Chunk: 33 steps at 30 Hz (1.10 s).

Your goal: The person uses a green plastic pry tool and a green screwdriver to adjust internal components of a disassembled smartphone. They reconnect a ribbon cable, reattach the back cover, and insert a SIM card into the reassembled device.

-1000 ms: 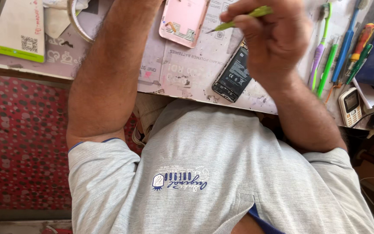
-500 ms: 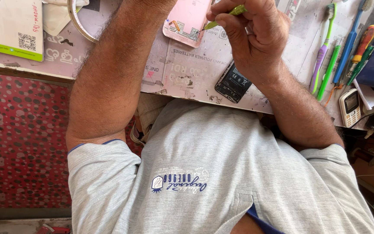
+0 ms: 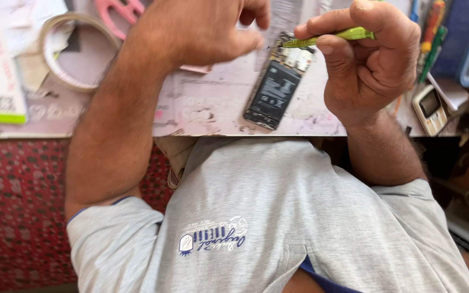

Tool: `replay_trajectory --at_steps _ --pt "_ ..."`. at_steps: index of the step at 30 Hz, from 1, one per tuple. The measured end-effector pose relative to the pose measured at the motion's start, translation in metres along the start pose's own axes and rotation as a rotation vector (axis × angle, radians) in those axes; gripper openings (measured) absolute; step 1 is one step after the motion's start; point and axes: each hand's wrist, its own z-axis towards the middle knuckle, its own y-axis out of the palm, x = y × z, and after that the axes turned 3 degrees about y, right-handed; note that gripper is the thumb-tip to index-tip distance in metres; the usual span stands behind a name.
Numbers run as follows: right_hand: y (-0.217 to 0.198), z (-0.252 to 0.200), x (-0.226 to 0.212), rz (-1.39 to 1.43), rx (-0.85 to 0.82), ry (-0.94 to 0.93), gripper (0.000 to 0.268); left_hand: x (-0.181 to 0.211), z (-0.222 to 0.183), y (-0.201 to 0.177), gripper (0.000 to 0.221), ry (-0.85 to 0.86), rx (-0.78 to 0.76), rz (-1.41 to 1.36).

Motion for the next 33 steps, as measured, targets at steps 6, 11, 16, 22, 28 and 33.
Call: replay_trajectory --at_steps 6,11,16,22,28,33 --pt "-0.011 -0.018 -0.002 -0.008 0.033 0.069 0.034 0.024 0.007 0.001 0.029 -0.004 -0.056 0.011" --pt "-0.010 -0.019 -0.001 0.015 0.030 0.080 0.033 0.023 0.009 0.004 0.024 -0.009 -0.051 -0.009" --pt "-0.009 -0.015 -0.003 0.036 0.034 0.098 0.033 0.017 0.008 0.006 0.021 0.031 -0.045 -0.018" --pt "-0.009 -0.014 -0.002 -0.003 0.027 0.079 0.033 0.015 0.008 0.007 0.012 0.051 -0.053 -0.063" --pt "-0.015 -0.014 -0.003 0.031 0.121 0.022 0.037 0.015 0.007 0.006 0.011 0.059 -0.021 -0.228" --pt "-0.023 -0.011 -0.003 -0.030 0.128 -0.069 0.038 0.018 0.006 0.004 0.013 0.017 -0.014 -0.374"
